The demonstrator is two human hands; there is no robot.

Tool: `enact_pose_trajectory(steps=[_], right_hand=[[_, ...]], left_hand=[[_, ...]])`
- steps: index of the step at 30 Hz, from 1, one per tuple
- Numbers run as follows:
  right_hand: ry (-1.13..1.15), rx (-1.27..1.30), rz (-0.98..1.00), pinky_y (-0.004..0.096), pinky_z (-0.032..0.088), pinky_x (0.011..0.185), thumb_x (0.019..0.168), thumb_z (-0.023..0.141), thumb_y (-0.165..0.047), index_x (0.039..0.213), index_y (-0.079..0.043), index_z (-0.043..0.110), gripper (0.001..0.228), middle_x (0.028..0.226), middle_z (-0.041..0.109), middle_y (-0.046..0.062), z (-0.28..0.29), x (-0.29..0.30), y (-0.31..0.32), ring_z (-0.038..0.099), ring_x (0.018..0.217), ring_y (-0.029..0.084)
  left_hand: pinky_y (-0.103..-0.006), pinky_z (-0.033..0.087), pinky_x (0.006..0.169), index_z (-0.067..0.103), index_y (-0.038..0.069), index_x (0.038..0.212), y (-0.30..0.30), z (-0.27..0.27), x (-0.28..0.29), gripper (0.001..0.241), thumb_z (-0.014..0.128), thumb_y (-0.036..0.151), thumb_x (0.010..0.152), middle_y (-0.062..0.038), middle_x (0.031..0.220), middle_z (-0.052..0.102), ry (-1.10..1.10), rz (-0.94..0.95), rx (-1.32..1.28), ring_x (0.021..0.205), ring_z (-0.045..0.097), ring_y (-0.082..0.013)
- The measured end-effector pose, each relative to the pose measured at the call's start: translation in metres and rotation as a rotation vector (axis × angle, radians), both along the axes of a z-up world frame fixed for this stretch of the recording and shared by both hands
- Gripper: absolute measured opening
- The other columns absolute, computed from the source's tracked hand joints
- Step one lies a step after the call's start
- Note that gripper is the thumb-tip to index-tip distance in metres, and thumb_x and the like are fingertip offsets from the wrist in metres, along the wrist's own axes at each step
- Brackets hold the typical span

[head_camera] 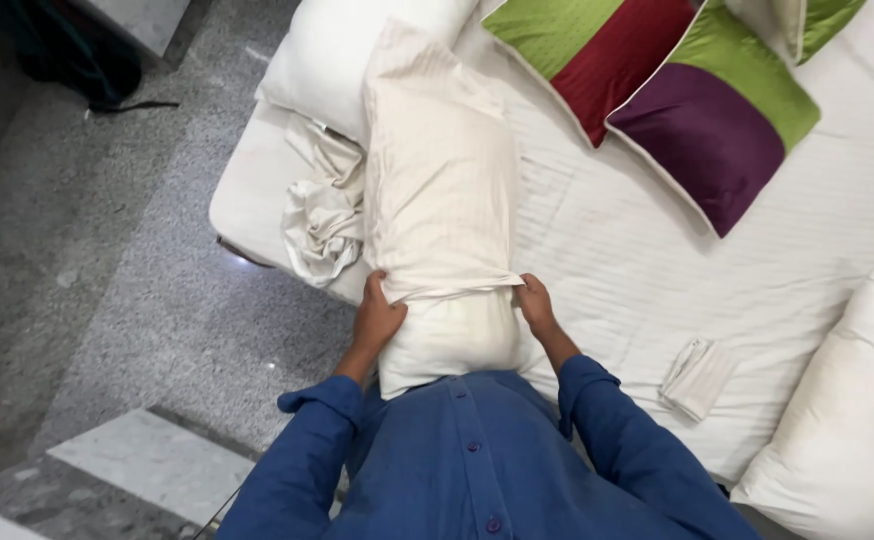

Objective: The person puts a pillowcase on a small pillow, smooths it, and places it on a bed. They then put a pillowcase on a larger pillow, smooth it, and place it on the bed.

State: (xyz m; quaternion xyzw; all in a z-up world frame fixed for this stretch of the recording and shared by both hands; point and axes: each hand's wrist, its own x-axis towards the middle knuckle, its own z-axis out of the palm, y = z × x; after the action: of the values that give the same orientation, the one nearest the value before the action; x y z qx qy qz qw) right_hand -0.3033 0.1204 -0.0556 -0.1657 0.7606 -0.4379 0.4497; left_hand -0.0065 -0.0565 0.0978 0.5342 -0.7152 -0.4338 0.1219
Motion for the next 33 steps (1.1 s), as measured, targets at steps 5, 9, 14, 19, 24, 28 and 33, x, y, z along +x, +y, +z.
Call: enact_pose_trajectory(steps=[5, 9, 14, 19, 24, 28, 33], right_hand=[[-0.261, -0.248, -0.182, 0.026, 0.052, 0.081, 0.101, 0.053, -0.027, 0.113, -0.006, 0.070, 0.029, 0.098, 0.073, -0.002, 0.077, 0.015, -0.004, 0.063, 0.087, 0.009], [0.025, -0.189, 0.126, 0.031, 0.049, 0.072, 0.105, 0.061, -0.023, 0.099, -0.001, 0.070, 0.025, 0.087, 0.066, 0.004, 0.100, 0.033, 0.023, 0.056, 0.079, 0.013], [0.260, -0.188, 0.271, 0.029, 0.049, 0.075, 0.093, 0.074, -0.019, 0.103, -0.006, 0.058, 0.023, 0.089, 0.064, 0.003, 0.161, 0.052, 0.043, 0.060, 0.083, 0.012], [0.244, -0.043, 0.245, 0.031, 0.047, 0.074, 0.086, 0.078, -0.012, 0.125, -0.011, 0.052, 0.047, 0.082, 0.054, 0.006, 0.122, 0.031, 0.073, 0.054, 0.077, 0.019], [0.599, -0.132, 0.284, 0.036, 0.049, 0.074, 0.087, 0.075, -0.011, 0.121, -0.010, 0.060, 0.038, 0.092, 0.061, 0.011, 0.109, 0.039, 0.070, 0.058, 0.083, 0.023], [0.456, -0.044, 0.144, 0.036, 0.049, 0.068, 0.094, 0.060, -0.010, 0.115, -0.005, 0.065, 0.023, 0.100, 0.068, 0.015, 0.087, 0.031, 0.063, 0.060, 0.074, 0.023], [0.273, 0.256, 0.284, 0.039, 0.049, 0.071, 0.105, 0.062, -0.021, 0.112, -0.007, 0.065, 0.016, 0.088, 0.069, 0.021, 0.109, 0.032, 0.063, 0.061, 0.073, 0.027]], left_hand=[[-0.0522, 0.049, 0.084, 0.045, 0.001, 0.129, 0.008, -0.051, 0.012, 0.062, 0.072, 0.015, 0.074, -0.028, 0.126, 0.055, 0.117, -0.016, -0.122, 0.108, 0.058, -0.0486], [-0.0478, 0.053, 0.086, 0.058, 0.005, 0.109, 0.014, -0.056, 0.025, 0.025, 0.067, 0.019, 0.090, -0.017, 0.114, 0.064, -0.003, 0.024, -0.100, 0.103, 0.065, -0.0394], [-0.0498, 0.050, 0.085, 0.058, 0.006, 0.111, 0.031, -0.049, 0.032, 0.025, 0.068, 0.016, 0.090, -0.016, 0.114, 0.063, -0.158, -0.129, -0.114, 0.106, 0.060, -0.0399], [-0.0485, 0.046, 0.099, 0.060, 0.004, 0.127, 0.033, -0.004, 0.006, 0.051, 0.068, 0.009, 0.077, -0.022, 0.133, 0.060, 0.103, -0.425, -0.568, 0.122, 0.055, -0.0394], [-0.0466, 0.051, 0.093, 0.065, 0.011, 0.120, 0.025, -0.025, -0.011, 0.039, 0.066, 0.008, 0.081, -0.019, 0.123, 0.068, 0.020, -0.393, -0.443, 0.114, 0.063, -0.0381], [-0.0498, 0.053, 0.081, 0.059, 0.005, 0.113, 0.020, -0.006, -0.025, 0.013, 0.057, 0.009, 0.100, -0.020, 0.102, 0.070, 0.104, -0.182, -0.055, 0.096, 0.068, -0.0417], [-0.0551, 0.050, 0.073, 0.060, 0.009, 0.110, 0.044, -0.041, 0.019, 0.012, 0.058, 0.013, 0.098, -0.022, 0.094, 0.070, -0.096, -0.337, -0.058, 0.088, 0.066, -0.0464]])
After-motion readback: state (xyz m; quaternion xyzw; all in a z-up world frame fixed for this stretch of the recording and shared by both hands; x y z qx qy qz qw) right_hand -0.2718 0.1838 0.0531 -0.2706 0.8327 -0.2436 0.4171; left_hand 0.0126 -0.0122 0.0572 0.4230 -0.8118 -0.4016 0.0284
